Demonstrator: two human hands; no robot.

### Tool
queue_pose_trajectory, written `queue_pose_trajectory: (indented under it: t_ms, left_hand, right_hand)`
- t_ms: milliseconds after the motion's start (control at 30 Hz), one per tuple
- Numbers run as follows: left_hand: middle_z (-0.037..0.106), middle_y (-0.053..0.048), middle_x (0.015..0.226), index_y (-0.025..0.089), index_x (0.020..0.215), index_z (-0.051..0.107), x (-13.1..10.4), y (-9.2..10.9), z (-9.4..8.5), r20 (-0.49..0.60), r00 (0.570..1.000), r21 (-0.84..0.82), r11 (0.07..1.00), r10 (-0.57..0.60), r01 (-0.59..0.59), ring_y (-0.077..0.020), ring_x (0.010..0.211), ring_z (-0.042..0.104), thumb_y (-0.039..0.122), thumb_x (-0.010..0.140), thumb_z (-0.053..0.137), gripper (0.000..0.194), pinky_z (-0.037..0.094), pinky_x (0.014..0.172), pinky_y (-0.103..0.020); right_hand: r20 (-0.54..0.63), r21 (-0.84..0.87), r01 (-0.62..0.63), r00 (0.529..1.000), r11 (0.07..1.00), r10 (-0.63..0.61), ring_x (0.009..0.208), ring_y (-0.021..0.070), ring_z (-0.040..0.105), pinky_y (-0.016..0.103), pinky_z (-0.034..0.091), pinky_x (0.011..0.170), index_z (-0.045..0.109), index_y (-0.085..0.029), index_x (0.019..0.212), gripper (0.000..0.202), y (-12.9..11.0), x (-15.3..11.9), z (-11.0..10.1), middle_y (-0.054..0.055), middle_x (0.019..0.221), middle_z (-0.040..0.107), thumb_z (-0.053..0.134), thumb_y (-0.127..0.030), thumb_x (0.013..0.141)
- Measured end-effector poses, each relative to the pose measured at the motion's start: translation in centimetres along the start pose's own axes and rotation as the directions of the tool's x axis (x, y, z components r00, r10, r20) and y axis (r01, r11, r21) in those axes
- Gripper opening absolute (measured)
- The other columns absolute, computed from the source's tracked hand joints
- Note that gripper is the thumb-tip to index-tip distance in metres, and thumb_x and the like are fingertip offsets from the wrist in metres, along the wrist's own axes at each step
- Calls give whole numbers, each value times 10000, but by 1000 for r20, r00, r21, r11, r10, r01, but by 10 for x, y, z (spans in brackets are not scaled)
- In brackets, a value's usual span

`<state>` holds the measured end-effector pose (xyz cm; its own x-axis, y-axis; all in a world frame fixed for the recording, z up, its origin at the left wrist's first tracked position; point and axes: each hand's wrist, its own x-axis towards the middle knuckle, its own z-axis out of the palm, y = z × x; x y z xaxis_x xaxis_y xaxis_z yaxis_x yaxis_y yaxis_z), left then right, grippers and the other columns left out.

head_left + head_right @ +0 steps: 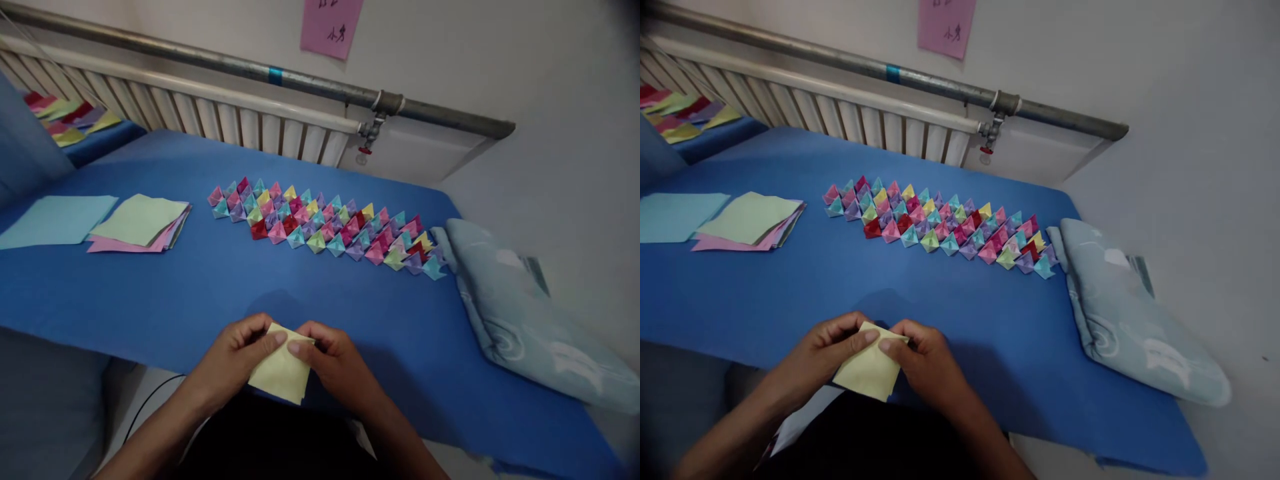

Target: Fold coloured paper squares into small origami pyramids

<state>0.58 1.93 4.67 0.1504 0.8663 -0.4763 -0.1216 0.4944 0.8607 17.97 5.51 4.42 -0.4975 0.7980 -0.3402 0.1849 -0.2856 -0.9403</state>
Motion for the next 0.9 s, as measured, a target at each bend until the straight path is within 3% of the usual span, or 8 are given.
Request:
queue_pose_trajectory:
  t_ms: [100,267,367,500,567,700,900]
  left_hand:
    - [505,55,572,174,714,578,3,-4,1,-101,995,23,1000,22,-20,-72,506,420,541,746,665,378,321,479,-186]
    - [497,55,543,174,655,562,5,-6,2,-239,969,20,998,56,-53,-78,490,412,564,737,658,410,320,467,-186]
    - [508,57,545,173,653,578,6,-6,2,-291,956,-39,997,50,-64,-78,481,419,568,708,686,413,328,463,-187]
    - [546,53,564,179,686,610,8,-6,1,-339,939,-72,994,53,-83,-88,491,456,545,712,701,377,348,471,-194]
    - [572,45,589,179,681,621,9,-6,0,-349,934,-75,991,77,-110,-92,520,484,513,724,707,347,376,505,-200]
    - [613,38,608,187,663,641,9,-4,-4,-333,936,-64,987,117,-146,-92,555,520,445,738,715,279,416,571,-207]
    - [581,33,555,194,655,650,7,-1,-7,-320,932,70,986,168,-153,-108,552,520,452,763,678,282,418,576,-226]
  right_hand:
    - [-33,119,-46,998,992,51,593,96,472,231,357,586,587,-191,718,218,0,1,2,-50,629,540,660,-395,741]
    - [15,332,-102,995,938,103,660,123,583,252,427,638,570,-210,819,280,6,1,6,-36,737,655,753,-313,634]
    - [-69,291,-53,995,955,76,595,105,546,243,408,602,573,-222,928,295,7,1,8,-62,674,618,712,-283,675]
    - [-116,233,-10,992,972,38,560,103,506,237,380,563,481,-255,1221,590,7,1,11,-87,655,578,687,-218,669]
    - [-158,189,25,988,982,5,543,100,483,240,376,565,453,-251,1271,607,7,0,10,-95,626,541,663,-220,702]
    - [-228,106,104,971,989,-78,550,99,470,244,377,561,469,-231,1246,494,9,0,4,-77,655,539,621,-259,776]
    - [-222,0,137,966,991,-133,578,111,515,240,400,552,573,-233,1019,216,14,-2,0,-58,655,533,582,-290,811]
